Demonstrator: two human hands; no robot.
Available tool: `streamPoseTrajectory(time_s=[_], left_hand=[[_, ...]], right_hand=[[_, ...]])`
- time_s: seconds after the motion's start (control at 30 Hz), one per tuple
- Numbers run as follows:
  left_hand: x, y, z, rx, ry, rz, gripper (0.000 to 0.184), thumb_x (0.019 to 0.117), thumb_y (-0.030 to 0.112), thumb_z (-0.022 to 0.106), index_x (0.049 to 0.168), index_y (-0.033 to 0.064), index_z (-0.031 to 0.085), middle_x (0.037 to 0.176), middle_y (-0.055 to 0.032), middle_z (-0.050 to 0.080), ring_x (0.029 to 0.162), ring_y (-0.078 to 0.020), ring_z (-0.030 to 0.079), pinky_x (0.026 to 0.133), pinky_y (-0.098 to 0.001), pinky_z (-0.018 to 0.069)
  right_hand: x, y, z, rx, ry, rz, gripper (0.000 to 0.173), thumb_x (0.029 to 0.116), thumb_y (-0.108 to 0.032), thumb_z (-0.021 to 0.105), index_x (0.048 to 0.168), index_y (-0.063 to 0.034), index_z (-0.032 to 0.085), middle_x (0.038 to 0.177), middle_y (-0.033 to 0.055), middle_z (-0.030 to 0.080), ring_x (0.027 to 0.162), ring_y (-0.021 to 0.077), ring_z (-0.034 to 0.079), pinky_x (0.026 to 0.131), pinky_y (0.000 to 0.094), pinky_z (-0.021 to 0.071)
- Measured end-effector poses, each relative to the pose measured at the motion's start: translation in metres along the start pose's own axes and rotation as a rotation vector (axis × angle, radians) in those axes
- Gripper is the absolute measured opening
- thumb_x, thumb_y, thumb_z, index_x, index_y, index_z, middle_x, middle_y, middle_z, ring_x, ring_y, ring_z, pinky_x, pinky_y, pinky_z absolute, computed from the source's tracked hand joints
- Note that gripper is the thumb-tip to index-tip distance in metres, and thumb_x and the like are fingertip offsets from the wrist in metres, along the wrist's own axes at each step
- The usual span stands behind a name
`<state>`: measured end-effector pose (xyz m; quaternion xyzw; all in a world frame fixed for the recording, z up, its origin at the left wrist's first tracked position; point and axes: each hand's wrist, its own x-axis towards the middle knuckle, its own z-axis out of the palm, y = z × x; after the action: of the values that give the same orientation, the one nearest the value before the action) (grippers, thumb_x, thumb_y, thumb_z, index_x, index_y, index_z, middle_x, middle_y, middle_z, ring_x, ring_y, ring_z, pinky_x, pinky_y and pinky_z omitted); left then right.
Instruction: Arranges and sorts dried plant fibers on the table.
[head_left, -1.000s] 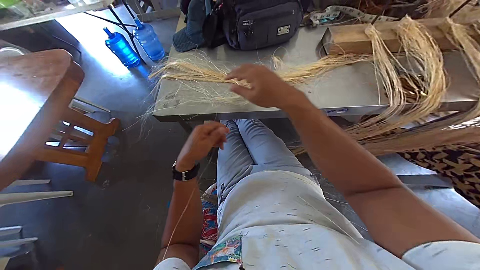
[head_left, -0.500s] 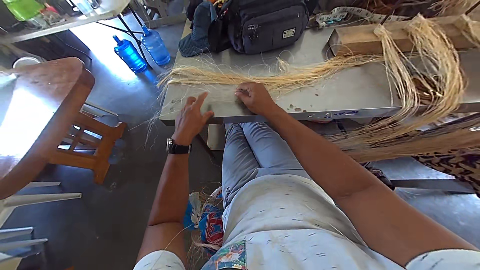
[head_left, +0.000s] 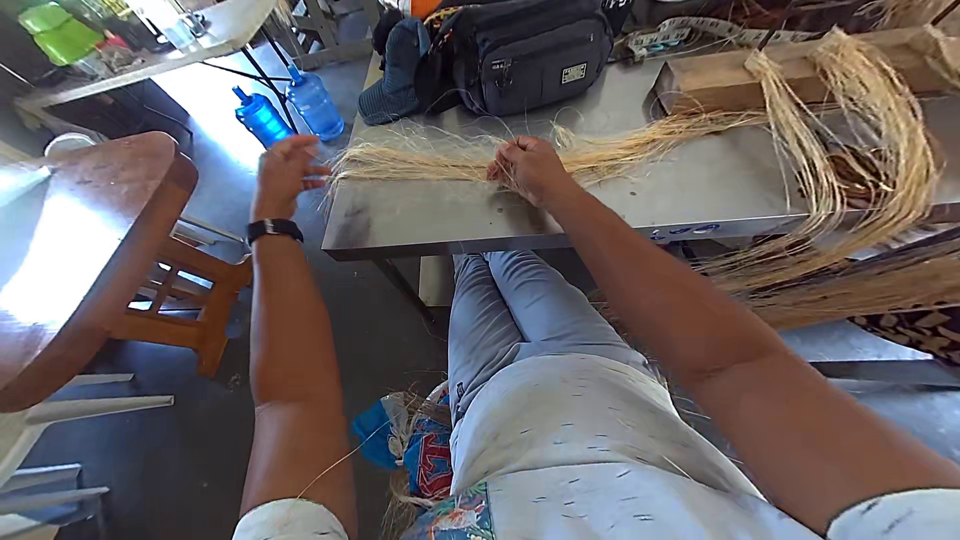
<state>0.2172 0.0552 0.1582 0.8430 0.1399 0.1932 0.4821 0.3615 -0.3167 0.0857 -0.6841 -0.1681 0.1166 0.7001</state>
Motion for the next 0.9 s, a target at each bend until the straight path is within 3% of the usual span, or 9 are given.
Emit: streamPoseTrajectory(time_s=[0.2, 0.37, 0.47, 0.57, 0.67, 0.73, 0.8, 0.87, 0.9], left_hand=[[-0.021, 0.018, -0.070, -0.526, 0.168, 0.172, 0.039, 0.1097, 0.027, 0.043, 0.147, 0.0178, 0.043, 0.131, -0.0075, 0.065, 0.110, -0.0292, 0.069, 0.087, -0.0478, 0.0604], [-0.057, -0.014, -0.118, -0.519, -0.015, 0.308, 0.041, 0.1129, 0.037, 0.025, 0.125, 0.0216, 0.061, 0.125, -0.0019, 0.071, 0.099, -0.0194, 0.072, 0.082, -0.0367, 0.0609], [-0.067, 0.000, -0.094, -0.294, 0.081, 0.112, 0.033, 0.1104, 0.031, 0.035, 0.103, 0.0181, 0.064, 0.100, 0.0015, 0.074, 0.076, -0.0122, 0.070, 0.069, -0.0303, 0.0613], [-0.060, 0.019, -0.033, 0.032, -0.195, 0.003, 0.033, 0.1085, 0.026, 0.041, 0.110, 0.0045, 0.066, 0.100, -0.0055, 0.074, 0.066, -0.0131, 0.068, 0.065, -0.0331, 0.0615], [-0.031, 0.013, 0.030, 0.229, -0.519, 0.008, 0.035, 0.1079, 0.026, 0.052, 0.135, 0.0062, 0.062, 0.113, -0.0145, 0.072, 0.070, -0.0215, 0.071, 0.065, -0.0400, 0.0629], [-0.009, 0.010, 0.064, 0.391, -0.495, 0.016, 0.046, 0.1060, 0.030, 0.057, 0.149, 0.0141, 0.051, 0.123, -0.0192, 0.066, 0.075, -0.0276, 0.072, 0.068, -0.0466, 0.0630], [0.013, 0.008, 0.085, 0.597, -0.380, 0.054, 0.054, 0.1037, 0.035, 0.060, 0.153, 0.0186, 0.047, 0.138, -0.0214, 0.059, 0.096, -0.0337, 0.072, 0.082, -0.0555, 0.0605], [0.029, 0.002, 0.094, 0.699, -0.286, 0.081, 0.057, 0.1008, 0.035, 0.063, 0.154, 0.0199, 0.048, 0.147, -0.0202, 0.054, 0.131, -0.0383, 0.057, 0.108, -0.0632, 0.0442], [0.035, 0.000, 0.097, 0.732, -0.259, 0.088, 0.058, 0.1002, 0.034, 0.063, 0.154, 0.0199, 0.047, 0.147, -0.0205, 0.054, 0.135, -0.0392, 0.052, 0.111, -0.0640, 0.0404]], right_hand=[[0.037, -0.049, 0.004, 0.049, 0.079, 0.139, 0.030, 0.1110, -0.018, 0.038, 0.131, -0.0016, 0.052, 0.102, 0.0120, 0.069, 0.079, 0.0206, 0.072, 0.069, 0.0373, 0.0619], [0.066, -0.066, 0.001, 0.259, 0.338, 0.274, 0.020, 0.1065, -0.017, 0.042, 0.116, -0.0052, 0.055, 0.087, 0.0075, 0.067, 0.064, 0.0150, 0.065, 0.055, 0.0290, 0.0550], [0.081, -0.066, 0.000, 0.239, 0.369, 0.295, 0.023, 0.1061, -0.018, 0.042, 0.115, -0.0044, 0.058, 0.090, 0.0094, 0.067, 0.066, 0.0168, 0.067, 0.057, 0.0313, 0.0568], [0.092, -0.066, 0.014, 0.195, 0.270, 0.286, 0.022, 0.1064, -0.019, 0.044, 0.113, -0.0059, 0.060, 0.085, 0.0066, 0.069, 0.064, 0.0160, 0.067, 0.056, 0.0314, 0.0569], [0.108, -0.063, 0.024, -0.036, 0.087, 0.226, 0.024, 0.1034, -0.017, 0.051, 0.122, -0.0062, 0.061, 0.091, 0.0071, 0.069, 0.070, 0.0172, 0.068, 0.062, 0.0341, 0.0595], [0.122, -0.060, 0.025, -0.352, -0.013, 0.185, 0.029, 0.1016, -0.022, 0.055, 0.123, -0.0043, 0.064, 0.101, 0.0098, 0.069, 0.078, 0.0188, 0.069, 0.070, 0.0386, 0.0600], [0.126, -0.063, 0.024, -0.747, -0.050, 0.133, 0.033, 0.1010, -0.030, 0.056, 0.112, -0.0020, 0.070, 0.109, 0.0163, 0.070, 0.094, 0.0280, 0.068, 0.082, 0.0523, 0.0545], [0.123, -0.070, 0.024, -0.969, -0.040, 0.067, 0.037, 0.0985, -0.033, 0.059, 0.110, 0.0010, 0.071, 0.117, 0.0258, 0.067, 0.111, 0.0420, 0.065, 0.090, 0.0671, 0.0495], [0.123, -0.075, 0.024, -0.993, -0.002, 0.035, 0.039, 0.0969, -0.033, 0.059, 0.113, 0.0007, 0.069, 0.120, 0.0268, 0.066, 0.115, 0.0443, 0.063, 0.091, 0.0704, 0.0483]])
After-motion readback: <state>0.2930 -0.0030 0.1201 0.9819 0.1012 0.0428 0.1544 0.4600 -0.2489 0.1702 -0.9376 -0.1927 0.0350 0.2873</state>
